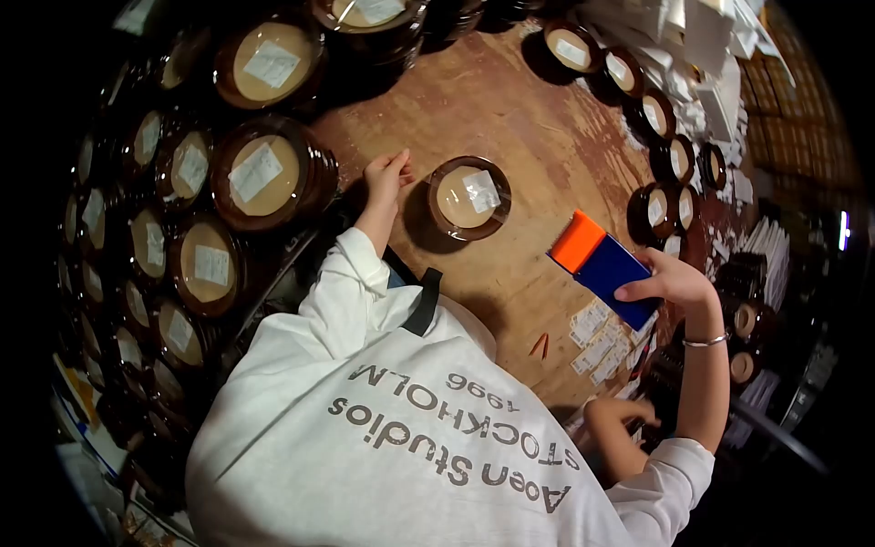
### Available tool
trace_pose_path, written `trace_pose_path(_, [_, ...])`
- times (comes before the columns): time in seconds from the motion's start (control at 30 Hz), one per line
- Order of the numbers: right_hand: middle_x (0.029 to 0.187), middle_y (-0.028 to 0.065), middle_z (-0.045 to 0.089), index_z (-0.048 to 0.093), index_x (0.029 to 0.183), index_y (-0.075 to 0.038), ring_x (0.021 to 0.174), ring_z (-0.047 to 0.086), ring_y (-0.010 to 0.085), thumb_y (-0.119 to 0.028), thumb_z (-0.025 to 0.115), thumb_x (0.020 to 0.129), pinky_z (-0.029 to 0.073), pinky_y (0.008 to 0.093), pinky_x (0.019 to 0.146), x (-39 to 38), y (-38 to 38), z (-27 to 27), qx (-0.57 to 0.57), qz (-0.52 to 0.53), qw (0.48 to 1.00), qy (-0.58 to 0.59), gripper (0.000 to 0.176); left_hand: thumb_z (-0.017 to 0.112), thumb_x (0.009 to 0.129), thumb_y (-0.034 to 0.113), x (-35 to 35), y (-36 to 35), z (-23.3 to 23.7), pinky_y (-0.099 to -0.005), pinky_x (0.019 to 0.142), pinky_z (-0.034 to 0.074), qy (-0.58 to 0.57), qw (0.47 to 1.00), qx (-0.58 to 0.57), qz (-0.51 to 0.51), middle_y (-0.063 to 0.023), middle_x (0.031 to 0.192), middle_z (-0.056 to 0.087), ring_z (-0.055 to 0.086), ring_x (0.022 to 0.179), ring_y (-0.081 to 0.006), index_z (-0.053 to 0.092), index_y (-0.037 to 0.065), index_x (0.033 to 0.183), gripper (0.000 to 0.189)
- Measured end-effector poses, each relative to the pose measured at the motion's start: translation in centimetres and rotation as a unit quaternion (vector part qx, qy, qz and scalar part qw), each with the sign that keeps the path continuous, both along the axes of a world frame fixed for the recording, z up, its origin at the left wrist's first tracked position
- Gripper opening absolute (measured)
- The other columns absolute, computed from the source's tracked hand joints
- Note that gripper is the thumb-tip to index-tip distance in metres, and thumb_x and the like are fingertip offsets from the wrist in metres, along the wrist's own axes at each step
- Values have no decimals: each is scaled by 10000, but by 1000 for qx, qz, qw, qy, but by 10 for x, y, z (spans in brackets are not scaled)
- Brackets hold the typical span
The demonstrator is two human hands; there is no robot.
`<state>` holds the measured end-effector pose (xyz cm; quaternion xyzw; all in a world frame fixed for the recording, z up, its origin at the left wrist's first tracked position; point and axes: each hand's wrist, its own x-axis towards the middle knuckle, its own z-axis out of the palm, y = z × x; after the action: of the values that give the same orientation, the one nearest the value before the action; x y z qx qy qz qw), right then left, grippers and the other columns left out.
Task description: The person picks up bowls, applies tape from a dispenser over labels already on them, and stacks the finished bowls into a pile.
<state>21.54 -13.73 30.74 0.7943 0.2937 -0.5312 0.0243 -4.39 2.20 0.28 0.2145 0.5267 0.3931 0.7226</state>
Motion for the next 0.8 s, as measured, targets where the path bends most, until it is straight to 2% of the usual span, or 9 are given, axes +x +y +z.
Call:
trace_pose_path(0.03, [854, 106, 569, 506, 992, 79, 775, 533, 147, -233, 742, 540, 417, 238, 725, -8, 18, -1, -49, -8, 995, 91, 597, 631, 750, 164, -3, 1, -11, -243, 484, 464, 2, 1000, -17, -13, -30, 652, 520, 500, 528, -118, 550, 7, 758, 177])
trace_pose_path(0.13, [929, 128, 553, 488, 1036, 73, 856, 524, 180, -262, 749, 518, 402, 260, 767, -18, 39, -8, -71, -25, 989, 129, 670, 613, 757, 144, -6, 2, -42, -246, 465, 464, 22, 999, -36, -9, -30, 637, 508, 493, 501, -124, 547, 3, 766, 156])
trace_pose_path(0.2, [946, 140, 554, 472, 1069, 75, 866, 529, 195, -293, 751, 501, 398, 263, 778, -2, 33, -28, -40, 18, 999, 24, 733, 598, 764, 127, -5, 0, -50, -249, 454, 460, 47, 998, -42, -10, -28, 624, 498, 493, 498, -124, 541, -1, 767, 140])
trace_pose_path(0.3, [949, 143, 552, 458, 1096, 77, 877, 527, 198, -315, 754, 488, 395, 262, 783, 0, 37, -29, -88, 27, 996, 4, 781, 598, 762, 124, 2, -5, -61, -239, 445, 444, 62, 997, 11, -49, -23, 612, 501, 491, 505, -112, 537, 11, 735, 131])
trace_pose_path(0.53, [975, 154, 530, 427, 1105, 98, 905, 507, 203, -284, 762, 520, 380, 275, 810, 6, 23, -36, -72, -9, 997, 23, 775, 602, 761, 126, 15, -15, -65, -229, 487, 442, 32, 998, -43, -38, -13, 604, 512, 490, 522, -105, 537, 30, 703, 130])
trace_pose_path(0.63, [976, 152, 528, 432, 1096, 96, 910, 502, 198, -296, 765, 527, 378, 275, 813, 5, 20, -36, -56, -27, 998, 34, 767, 609, 751, 124, 21, -17, -81, -253, 505, 436, 82, 995, 24, -53, -34, 590, 535, 502, 526, -121, 546, 19, 668, 148])
trace_pose_path(0.7, [970, 149, 530, 436, 1092, 97, 906, 503, 196, -301, 766, 528, 378, 274, 812, 7, 18, -36, -48, -27, 998, 31, 765, 609, 730, 106, 26, -21, -85, -280, 526, 435, 282, 940, 156, -114, -78, 589, 566, 536, 548, -149, 562, 6, 653, 135])
trace_pose_path(0.8, [958, 143, 536, 445, 1081, 98, 900, 505, 191, -310, 767, 533, 379, 270, 809, 4, 21, -33, -40, -16, 999, 32, 755, 595, 711, 85, 31, -22, -79, -299, 561, 443, 325, 917, 161, -168, -110, 607, 587, 568, 585, -178, 582, 3, 664, 96])
